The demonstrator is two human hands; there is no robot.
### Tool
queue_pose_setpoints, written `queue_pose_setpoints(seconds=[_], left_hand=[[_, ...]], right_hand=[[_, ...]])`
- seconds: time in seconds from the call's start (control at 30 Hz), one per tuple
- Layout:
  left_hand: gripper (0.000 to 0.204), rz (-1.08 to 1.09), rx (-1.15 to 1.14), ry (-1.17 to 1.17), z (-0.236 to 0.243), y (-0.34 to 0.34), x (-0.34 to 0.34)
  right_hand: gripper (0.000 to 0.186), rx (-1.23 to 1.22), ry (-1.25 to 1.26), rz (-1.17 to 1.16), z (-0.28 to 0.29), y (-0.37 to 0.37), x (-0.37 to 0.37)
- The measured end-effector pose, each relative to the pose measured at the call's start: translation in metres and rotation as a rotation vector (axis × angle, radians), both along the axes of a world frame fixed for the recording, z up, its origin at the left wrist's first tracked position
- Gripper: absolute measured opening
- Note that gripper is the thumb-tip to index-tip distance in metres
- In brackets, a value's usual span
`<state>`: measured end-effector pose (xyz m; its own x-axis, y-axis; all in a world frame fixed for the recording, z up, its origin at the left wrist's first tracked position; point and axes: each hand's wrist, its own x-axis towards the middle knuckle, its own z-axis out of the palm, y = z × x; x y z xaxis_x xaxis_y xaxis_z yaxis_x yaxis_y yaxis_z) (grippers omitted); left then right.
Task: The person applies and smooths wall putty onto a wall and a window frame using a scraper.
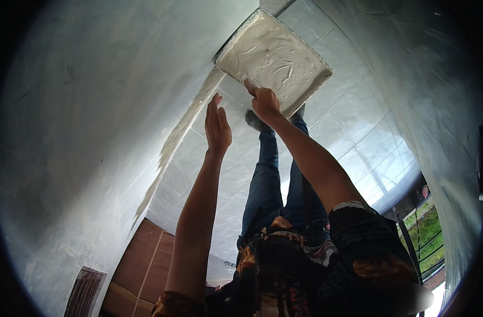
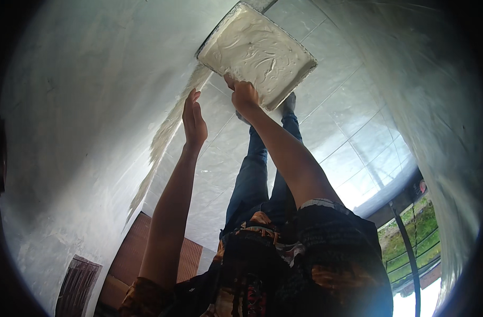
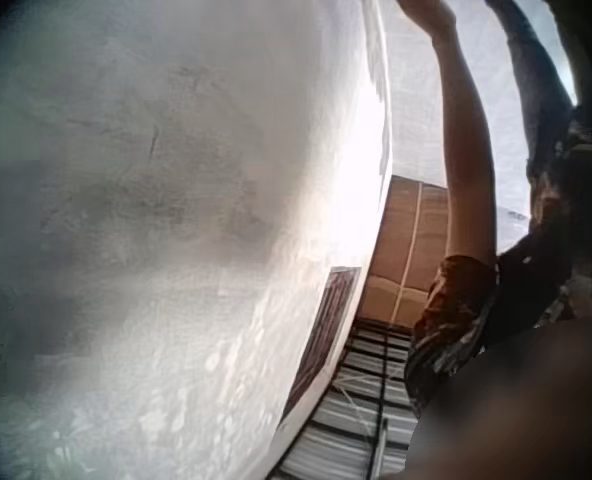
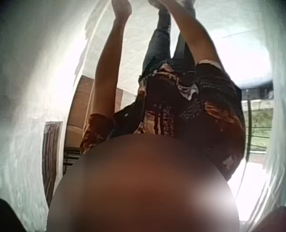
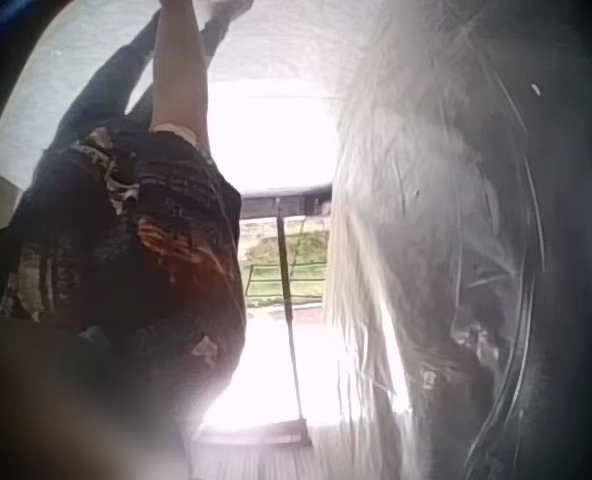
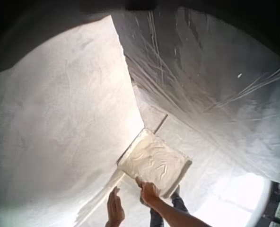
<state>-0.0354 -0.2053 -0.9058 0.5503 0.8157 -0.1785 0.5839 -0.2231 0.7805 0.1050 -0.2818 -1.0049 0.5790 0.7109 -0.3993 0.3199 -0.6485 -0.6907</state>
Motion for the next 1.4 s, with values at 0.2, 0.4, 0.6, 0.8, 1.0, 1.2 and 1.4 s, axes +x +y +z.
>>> queue_pose_setpoints(seconds=[0.2,0.4,0.6,0.8,1.0,1.2,1.4], left_hand=[[0.046,-0.071,-0.029,-0.021,-0.011,0.003,-0.007],[0.046,-0.074,-0.049,-0.043,-0.009,0.010,-0.030],[0.046,-0.077,-0.079,-0.055,-0.005,0.012,-0.031],[0.046,-0.110,-0.103,-0.089,-0.014,0.007,-0.025],[0.046,-0.127,-0.113,-0.089,-0.014,0.003,-0.028],[0.046,-0.124,-0.108,-0.085,-0.012,0.008,-0.038],[0.047,-0.127,-0.063,-0.094,-0.003,0.019,-0.038]], right_hand=[[0.020,-0.102,-0.148,-0.021,-0.017,0.007,-0.036],[0.037,0.038,0.114,0.122,0.027,-0.027,-0.068],[0.021,0.097,-0.009,-0.280,0.033,-0.036,-0.033],[0.024,-0.132,-0.266,-0.130,-0.033,-0.027,-0.043],[0.036,-0.247,-0.265,0.005,-0.019,-0.034,-0.071],[0.037,-0.073,0.003,0.208,0.022,-0.059,-0.080],[0.015,0.419,1.297,-1.292,-0.001,-0.074,-0.058]])
